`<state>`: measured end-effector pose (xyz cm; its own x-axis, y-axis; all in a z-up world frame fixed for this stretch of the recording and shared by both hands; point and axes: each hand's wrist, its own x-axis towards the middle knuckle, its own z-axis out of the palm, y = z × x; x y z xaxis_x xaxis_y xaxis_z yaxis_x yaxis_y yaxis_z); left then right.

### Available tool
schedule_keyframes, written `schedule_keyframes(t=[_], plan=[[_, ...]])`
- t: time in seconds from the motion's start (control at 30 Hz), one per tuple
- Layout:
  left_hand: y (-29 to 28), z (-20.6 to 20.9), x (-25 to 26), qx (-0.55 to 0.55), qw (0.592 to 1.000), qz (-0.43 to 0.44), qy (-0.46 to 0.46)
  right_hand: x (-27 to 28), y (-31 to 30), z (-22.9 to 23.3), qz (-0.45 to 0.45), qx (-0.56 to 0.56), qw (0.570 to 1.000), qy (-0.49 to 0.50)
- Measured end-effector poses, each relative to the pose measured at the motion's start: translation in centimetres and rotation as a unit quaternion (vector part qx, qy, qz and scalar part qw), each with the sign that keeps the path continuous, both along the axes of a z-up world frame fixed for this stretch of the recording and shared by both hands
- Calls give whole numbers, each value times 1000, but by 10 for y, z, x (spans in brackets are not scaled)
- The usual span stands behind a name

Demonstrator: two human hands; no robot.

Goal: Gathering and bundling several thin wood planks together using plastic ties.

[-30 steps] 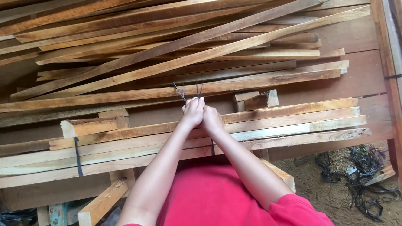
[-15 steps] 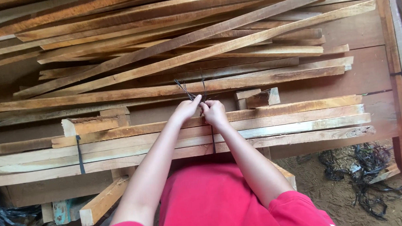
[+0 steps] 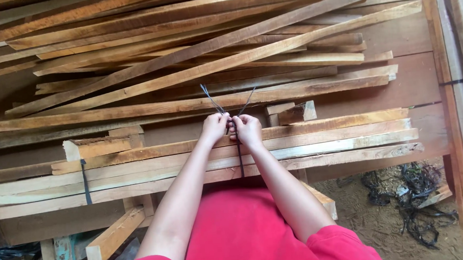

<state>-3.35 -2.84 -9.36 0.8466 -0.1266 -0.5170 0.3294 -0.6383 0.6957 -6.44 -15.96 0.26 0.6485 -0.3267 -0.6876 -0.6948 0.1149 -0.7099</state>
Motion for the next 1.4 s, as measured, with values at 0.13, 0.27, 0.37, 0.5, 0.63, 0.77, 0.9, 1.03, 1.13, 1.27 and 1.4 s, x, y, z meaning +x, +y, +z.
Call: schedule_keyframes(t=[0.13,0.27,0.37,0.5,0.63,0.77,0.9,1.03,1.13,1.27,1.4], plan=[[11,26,1,-138,989,-1,49,3,-8,-30,15,8,1000,13],[10,30,5,-145,980,58,124,5,-9,-26,28,11,1000,8],[13,26,8,-170,970,68,158,5,-9,-27,27,10,1000,2],[14,31,11,-204,955,70,203,2,-8,-20,23,21,999,-7],[13,28,11,-198,960,64,189,6,-8,-29,33,23,999,-9],[9,36,8,-194,964,80,162,7,-8,-22,25,34,999,-1],[6,6,3,-87,994,6,67,5,-9,-32,4,33,999,3],[13,7,0,-72,997,-5,20,7,-8,-35,-11,26,1000,1],[14,-2,1,-99,994,-6,51,3,-10,-39,-15,29,999,-1],[19,-29,5,-60,996,-1,65,-5,-3,-16,-3,14,999,-40],[17,-22,1,-72,996,6,60,-23,2,-9,149,-202,956,-154]])
